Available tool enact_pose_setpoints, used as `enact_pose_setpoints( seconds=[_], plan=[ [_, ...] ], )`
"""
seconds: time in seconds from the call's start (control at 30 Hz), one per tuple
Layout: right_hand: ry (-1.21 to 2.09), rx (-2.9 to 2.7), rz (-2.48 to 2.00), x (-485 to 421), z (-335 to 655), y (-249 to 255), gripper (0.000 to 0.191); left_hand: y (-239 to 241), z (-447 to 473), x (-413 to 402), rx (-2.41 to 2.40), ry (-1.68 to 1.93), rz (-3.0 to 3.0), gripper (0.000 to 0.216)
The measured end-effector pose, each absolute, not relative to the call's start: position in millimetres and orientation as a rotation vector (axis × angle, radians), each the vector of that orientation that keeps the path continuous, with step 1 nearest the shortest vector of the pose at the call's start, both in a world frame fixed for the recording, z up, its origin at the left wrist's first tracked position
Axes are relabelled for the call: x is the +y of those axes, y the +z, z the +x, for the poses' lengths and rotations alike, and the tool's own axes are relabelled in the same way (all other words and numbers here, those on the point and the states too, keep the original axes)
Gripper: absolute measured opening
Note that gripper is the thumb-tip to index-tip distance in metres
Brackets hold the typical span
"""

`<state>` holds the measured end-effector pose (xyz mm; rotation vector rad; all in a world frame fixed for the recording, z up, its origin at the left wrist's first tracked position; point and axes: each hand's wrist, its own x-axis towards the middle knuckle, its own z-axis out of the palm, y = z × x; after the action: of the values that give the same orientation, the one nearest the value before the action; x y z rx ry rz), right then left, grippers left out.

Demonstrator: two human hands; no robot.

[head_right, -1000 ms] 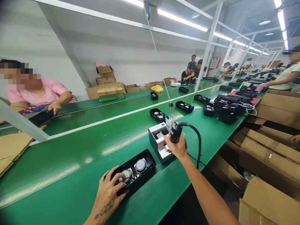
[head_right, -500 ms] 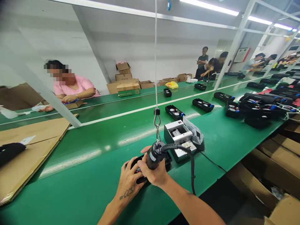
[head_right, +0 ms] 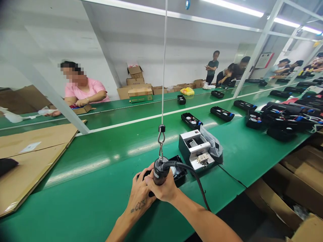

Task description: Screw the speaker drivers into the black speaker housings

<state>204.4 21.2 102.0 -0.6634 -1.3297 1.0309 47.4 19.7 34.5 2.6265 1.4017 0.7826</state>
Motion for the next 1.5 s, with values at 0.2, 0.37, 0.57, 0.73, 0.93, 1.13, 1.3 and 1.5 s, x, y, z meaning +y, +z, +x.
enact_pose_setpoints(
  seconds=[0.2, 0.37, 0.57, 0.73, 0.93, 1.13, 1.3, 1.5],
  plan=[
    [0.935, -1.446, -0.697, 20, 202, 107, 0.022, 34, 48, 22, 1.409, 0.839, 2.661, 0.047],
    [1.02, -1.483, -0.673, 20, 199, 117, 0.031, 36, 48, 24, 1.425, 0.902, 2.69, 0.058],
    [1.18, -1.341, -0.653, 18, 199, 118, 0.035, 31, 45, 27, 1.422, 0.943, 2.726, 0.043],
    [0.974, -1.036, -0.649, 22, 266, 132, 0.039, 26, 13, 30, 1.302, 0.779, 2.916, 0.014],
    [0.307, -0.872, -1.095, 43, 375, 142, 0.031, 39, 11, 31, 1.334, 0.785, 2.975, 0.02],
    [0.466, -1.097, -1.176, 42, 388, 137, 0.03, 55, 60, 34, 1.432, 0.478, 2.83, 0.029],
    [0.398, -1.014, -1.06, 39, 388, 135, 0.032, 60, 70, 30, 1.464, 0.378, 2.809, 0.031],
    [0.425, -1.032, -1.126, 47, 392, 135, 0.032, 61, 73, 32, 1.461, 0.388, 2.834, 0.033]
  ],
)
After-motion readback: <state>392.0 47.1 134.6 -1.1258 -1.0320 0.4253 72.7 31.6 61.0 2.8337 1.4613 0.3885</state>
